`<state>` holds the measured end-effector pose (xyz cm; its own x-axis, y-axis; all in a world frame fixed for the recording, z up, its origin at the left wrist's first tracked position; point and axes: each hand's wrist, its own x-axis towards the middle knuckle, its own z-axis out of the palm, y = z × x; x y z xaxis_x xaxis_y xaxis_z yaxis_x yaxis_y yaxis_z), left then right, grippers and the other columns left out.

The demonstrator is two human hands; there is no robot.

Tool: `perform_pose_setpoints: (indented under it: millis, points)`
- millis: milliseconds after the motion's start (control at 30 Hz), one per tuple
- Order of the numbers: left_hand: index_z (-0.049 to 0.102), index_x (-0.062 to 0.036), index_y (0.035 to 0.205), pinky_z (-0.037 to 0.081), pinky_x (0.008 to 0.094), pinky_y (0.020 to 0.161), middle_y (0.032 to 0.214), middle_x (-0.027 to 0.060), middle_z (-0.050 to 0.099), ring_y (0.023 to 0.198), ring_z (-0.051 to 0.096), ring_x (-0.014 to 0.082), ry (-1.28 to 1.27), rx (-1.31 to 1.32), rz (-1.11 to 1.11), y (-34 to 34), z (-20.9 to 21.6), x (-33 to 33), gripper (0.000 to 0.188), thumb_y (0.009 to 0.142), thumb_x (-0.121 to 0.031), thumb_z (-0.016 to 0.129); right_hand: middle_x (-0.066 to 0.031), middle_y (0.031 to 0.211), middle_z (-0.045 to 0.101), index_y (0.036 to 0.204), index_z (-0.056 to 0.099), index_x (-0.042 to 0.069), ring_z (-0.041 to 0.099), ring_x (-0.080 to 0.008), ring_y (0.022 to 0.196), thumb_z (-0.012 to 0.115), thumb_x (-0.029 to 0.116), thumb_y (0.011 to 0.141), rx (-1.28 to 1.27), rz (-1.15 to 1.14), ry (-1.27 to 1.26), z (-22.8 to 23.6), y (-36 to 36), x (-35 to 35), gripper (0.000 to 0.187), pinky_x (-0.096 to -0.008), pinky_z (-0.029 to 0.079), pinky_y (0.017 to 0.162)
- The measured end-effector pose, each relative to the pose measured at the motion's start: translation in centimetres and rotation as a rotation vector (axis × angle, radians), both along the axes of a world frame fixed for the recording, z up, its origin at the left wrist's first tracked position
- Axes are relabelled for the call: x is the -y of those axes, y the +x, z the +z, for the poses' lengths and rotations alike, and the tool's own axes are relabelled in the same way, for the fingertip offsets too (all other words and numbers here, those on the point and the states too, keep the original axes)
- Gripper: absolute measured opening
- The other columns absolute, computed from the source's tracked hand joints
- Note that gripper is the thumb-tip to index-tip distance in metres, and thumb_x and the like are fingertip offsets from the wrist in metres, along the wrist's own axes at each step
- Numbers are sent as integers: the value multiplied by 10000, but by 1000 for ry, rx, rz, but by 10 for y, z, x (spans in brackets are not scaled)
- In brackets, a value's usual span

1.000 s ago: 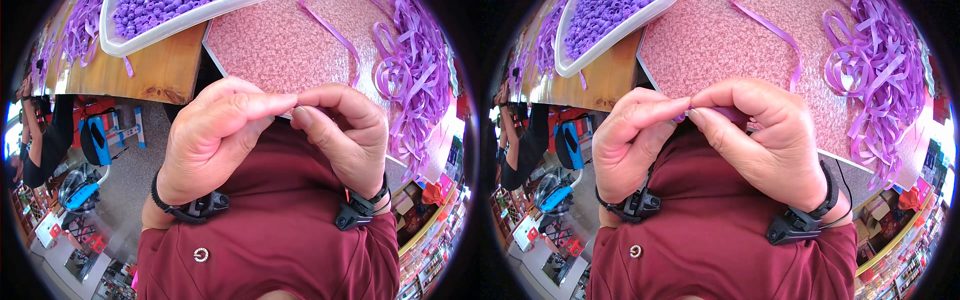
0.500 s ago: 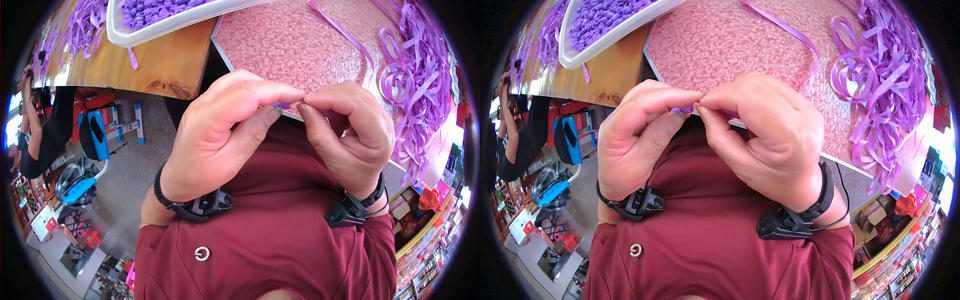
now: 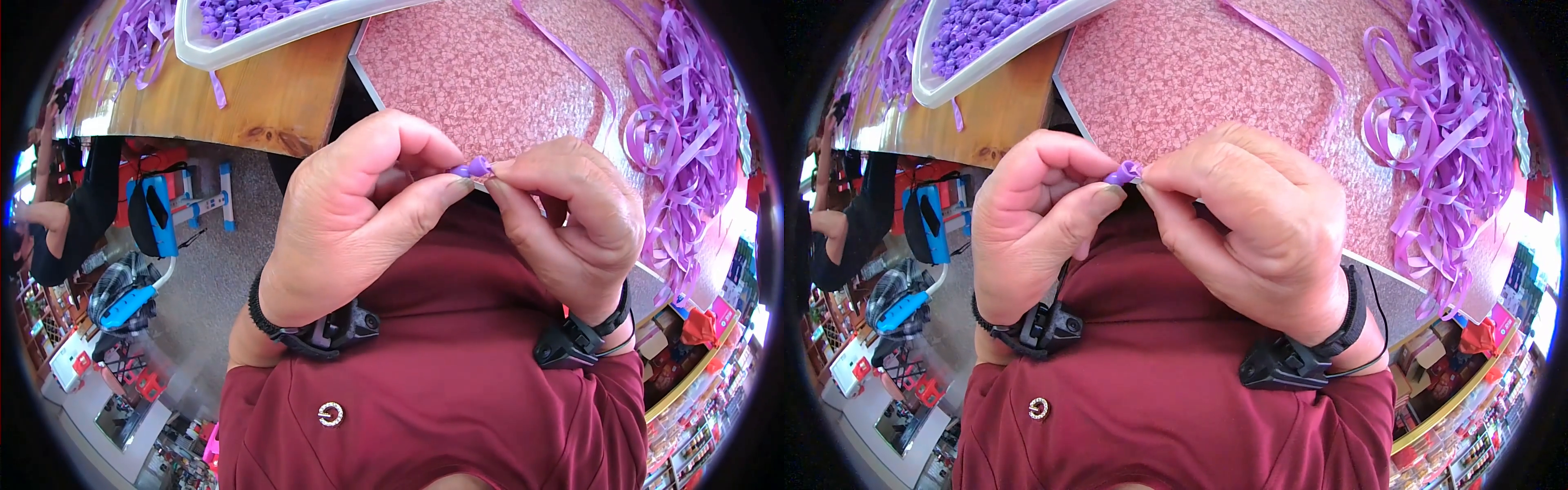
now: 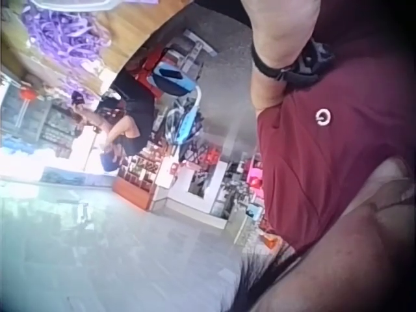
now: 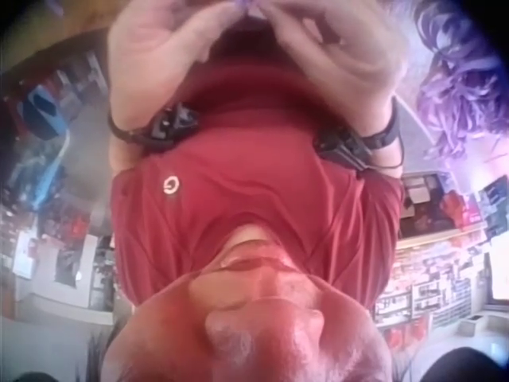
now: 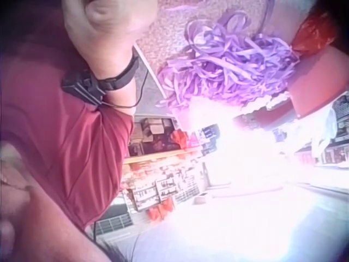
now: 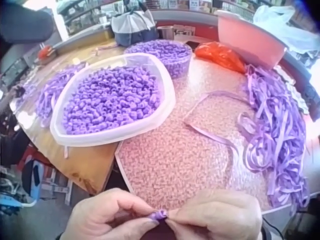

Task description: Threading small purple plastic components onto purple ribbons to assemble lanyards at a factory workstation.

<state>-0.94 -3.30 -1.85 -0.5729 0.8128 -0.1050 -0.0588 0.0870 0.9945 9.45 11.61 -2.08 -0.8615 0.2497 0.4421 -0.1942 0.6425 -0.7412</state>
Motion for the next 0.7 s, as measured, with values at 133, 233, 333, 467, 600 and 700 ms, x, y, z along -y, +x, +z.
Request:
perform_pose_setpoints:
  millis: [133, 233, 333, 467, 600, 700]
  points:
    - [517, -4, 843, 298, 135, 466, 733, 6, 527, 572, 418, -2, -52, -42, 10, -2, 3, 3, 111, 788, 45, 600, -58, 683, 597, 783, 611, 21, 504, -113, 538, 667, -98, 647, 6, 27, -14, -1, 0, -2, 190, -219, 332, 439]
    - [510, -15, 786, 287, 151, 463, 690, -3, 501, 567, 413, 7, -28, -105, -26, -4, 2, 7, 127, 772, 40, 623, -52, 707, 599, 840, 622, 19, 505, -112, 543, 676, -53, 657, 20, 77, -3, -1, 1, -4, 205, -219, 334, 447]
    - [511, -22, 733, 288, 172, 467, 662, 2, 490, 556, 413, 26, -55, -176, -43, -6, 4, 7, 146, 754, 39, 642, -68, 744, 601, 938, 622, 6, 518, -130, 579, 677, 25, 683, 228, 103, -126, 9, 2, -4, 261, -227, 369, 500]
    - [504, -24, 689, 305, 200, 474, 642, 13, 484, 549, 417, 54, -61, -328, -91, -6, 7, 8, 175, 735, 16, 668, -90, 790, 610, 1013, 605, -10, 553, -149, 648, 691, 107, 699, 192, 209, -238, 8, 2, -3, 346, -247, 411, 575]
    - [512, -24, 692, 329, 209, 483, 639, 20, 488, 551, 430, 70, -70, -411, -122, -6, 6, 9, 182, 725, -24, 691, -104, 827, 625, 996, 609, -25, 591, -155, 737, 676, 106, 744, 232, 337, -283, 8, 0, -4, 291, -261, 443, 650]
    - [536, -18, 724, 349, 212, 488, 652, 32, 501, 557, 461, 82, -48, -441, -147, -5, 7, 8, 137, 720, -1, 672, -105, 818, 624, 948, 621, -30, 589, -144, 724, 645, 56, 770, 404, 320, -496, 11, 3, -5, 199, -246, 441, 642]
